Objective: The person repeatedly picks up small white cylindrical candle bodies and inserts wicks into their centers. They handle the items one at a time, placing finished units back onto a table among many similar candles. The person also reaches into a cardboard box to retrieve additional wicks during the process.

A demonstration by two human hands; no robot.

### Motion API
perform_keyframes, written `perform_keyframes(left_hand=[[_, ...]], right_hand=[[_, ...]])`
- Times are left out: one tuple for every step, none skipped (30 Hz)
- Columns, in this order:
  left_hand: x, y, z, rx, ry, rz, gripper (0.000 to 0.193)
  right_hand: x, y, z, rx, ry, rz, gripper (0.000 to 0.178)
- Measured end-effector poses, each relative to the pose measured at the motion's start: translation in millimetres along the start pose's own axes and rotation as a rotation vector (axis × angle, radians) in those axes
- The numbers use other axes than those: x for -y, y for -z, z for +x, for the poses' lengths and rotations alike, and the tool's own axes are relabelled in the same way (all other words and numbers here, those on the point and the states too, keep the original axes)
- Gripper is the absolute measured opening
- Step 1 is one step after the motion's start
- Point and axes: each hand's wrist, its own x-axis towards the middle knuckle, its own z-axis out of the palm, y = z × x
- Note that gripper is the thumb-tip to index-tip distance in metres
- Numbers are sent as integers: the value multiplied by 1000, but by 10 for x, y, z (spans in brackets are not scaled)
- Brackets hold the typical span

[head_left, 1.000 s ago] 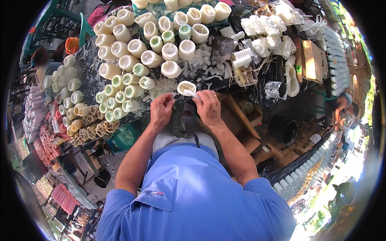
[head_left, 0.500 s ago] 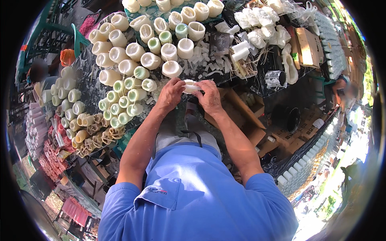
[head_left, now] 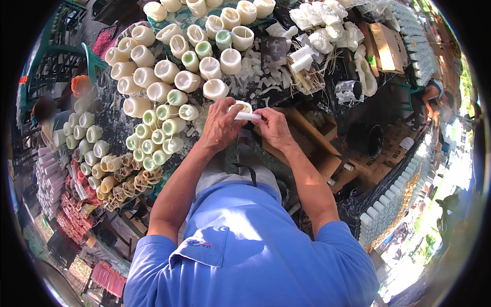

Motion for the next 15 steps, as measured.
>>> perform_keyframes(left_hand=[[-75, 90, 14, 37, -23, -27, 39], [-141, 174, 53, 60, -55, -49, 39], [-202, 258, 93, 179, 27, -130, 35], [-251, 345, 134, 285, 101, -205, 33], [-294, 424, 174, 423, 197, -262, 31], [-323, 504, 208, 483, 243, -347, 31], [-338, 587, 233, 574, 314, -414, 32], [-359, 641, 249, 639, 356, -499, 33], [-393, 660, 251, 643, 424, -574, 34], [-424, 664, 236, 620, 463, -668, 35], [-441, 662, 210, 616, 528, -748, 35], [-436, 659, 181, 587, 496, -748, 34], [-418, 648, 143, 577, 491, -734, 33], [-389, 627, 92, 554, 466, -729, 32], [-359, 596, 14, 578, 517, -735, 31]], right_hand=[[111, 64, -53, 25, -25, 39, 21], [217, 127, -90, 47, -31, 88, 21], [318, 176, -136, 91, -124, 152, 21], [405, 214, -176, 132, -200, 228, 21], [475, 237, -191, 173, -234, 334, 21], [526, 253, -194, 201, -285, 326, 22], [561, 272, -198, 229, -293, 349, 23], [582, 285, -198, 256, -319, 370, 23], [588, 298, -194, 260, -305, 421, 24], [581, 310, -193, 263, -310, 469, 24], [563, 321, -197, 273, -356, 497, 24], [532, 338, -207, 289, -313, 504, 25], [488, 354, -223, 312, -311, 492, 26], [432, 358, -239, 330, -256, 522, 27], [370, 321, -260, 352, -342, 547, 28]])
